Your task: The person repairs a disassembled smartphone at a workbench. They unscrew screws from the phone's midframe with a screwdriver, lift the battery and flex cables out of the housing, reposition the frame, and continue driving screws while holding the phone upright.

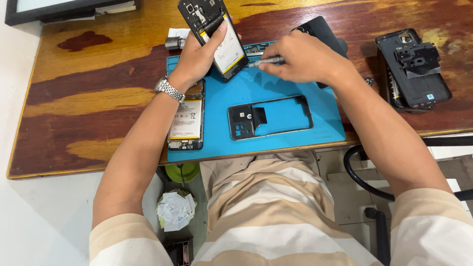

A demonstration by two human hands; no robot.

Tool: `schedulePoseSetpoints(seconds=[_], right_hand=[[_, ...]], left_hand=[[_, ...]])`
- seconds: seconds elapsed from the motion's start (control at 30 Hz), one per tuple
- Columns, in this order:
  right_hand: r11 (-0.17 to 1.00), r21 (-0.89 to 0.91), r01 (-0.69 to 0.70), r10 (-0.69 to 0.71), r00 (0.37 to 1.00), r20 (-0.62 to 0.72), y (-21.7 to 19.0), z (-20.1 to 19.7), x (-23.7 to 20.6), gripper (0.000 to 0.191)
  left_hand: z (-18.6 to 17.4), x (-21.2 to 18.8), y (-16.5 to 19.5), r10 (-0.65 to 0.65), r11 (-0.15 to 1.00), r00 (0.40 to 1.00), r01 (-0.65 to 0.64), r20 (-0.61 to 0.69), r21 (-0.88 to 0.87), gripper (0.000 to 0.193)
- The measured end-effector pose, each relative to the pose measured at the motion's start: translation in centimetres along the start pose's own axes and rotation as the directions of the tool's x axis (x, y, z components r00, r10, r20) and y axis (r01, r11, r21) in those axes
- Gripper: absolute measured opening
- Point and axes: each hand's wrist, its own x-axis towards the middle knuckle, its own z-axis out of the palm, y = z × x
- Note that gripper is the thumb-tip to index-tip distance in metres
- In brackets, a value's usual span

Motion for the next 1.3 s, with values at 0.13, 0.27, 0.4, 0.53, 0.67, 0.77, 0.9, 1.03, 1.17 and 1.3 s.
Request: schedulePoseSetpoints(seconds=[0.13,0.27,0.4,0.53,0.67,0.77,0.9,1.03,1.17,1.3], right_hand=[[0.999,-0.008,-0.038,0.038,0.998,-0.049,-0.3,0.2,-0.1,0.031],[1.0,-0.004,-0.015,0.014,0.993,-0.119,-0.4,0.4,-0.2,0.031],[0.999,-0.046,0.002,-0.006,0.996,-0.093,-0.6,0.5,0.0,0.033],[0.999,-0.054,0.01,-0.014,0.997,-0.077,-1.0,0.4,0.0,0.034],[0.998,-0.03,-0.059,0.057,0.997,-0.048,-0.9,0.4,-0.2,0.039],[0.998,-0.017,-0.065,0.064,0.996,-0.061,-0.5,0.6,-0.2,0.04],[0.996,-0.078,-0.05,0.044,0.996,-0.076,0.2,0.7,-0.2,0.054],[0.993,0.015,-0.121,0.121,0.993,0.009,0.2,0.3,-0.1,0.05],[0.993,-0.001,-0.119,0.118,0.993,0.02,-0.4,0.1,0.0,0.06],[0.987,0.061,-0.147,0.146,0.989,0.014,-0.6,-0.4,-0.3,0.048]], left_hand=[[0.0,-0.2,0.2,-0.036,0.995,0.998,0.041,0.053,-0.096,0.04],[0.2,-0.6,0.2,-0.011,1.0,0.999,0.01,0.037,0.023,0.038],[0.4,-0.7,-0.1,-0.05,0.996,0.999,0.049,0.006,0.075,0.039],[0.6,-0.7,-0.4,-0.026,1.0,1.0,0.026,0.012,0.001,0.041],[0.5,-0.7,-0.6,-0.031,0.997,0.999,0.03,0.008,0.066,0.037],[0.3,-0.6,-0.6,-0.01,0.996,1.0,0.009,0.009,0.092,0.034],[-0.1,-0.3,-0.6,-0.03,0.992,1.0,0.029,0.006,0.119,0.036],[-0.3,0.0,-0.4,-0.038,0.996,0.999,0.038,0.003,0.075,0.038],[-0.3,-0.1,0.0,-0.064,0.993,0.998,0.064,0.001,0.098,0.038],[-0.3,-0.1,0.4,-0.093,0.989,0.996,0.093,0.0,0.115,0.038]])
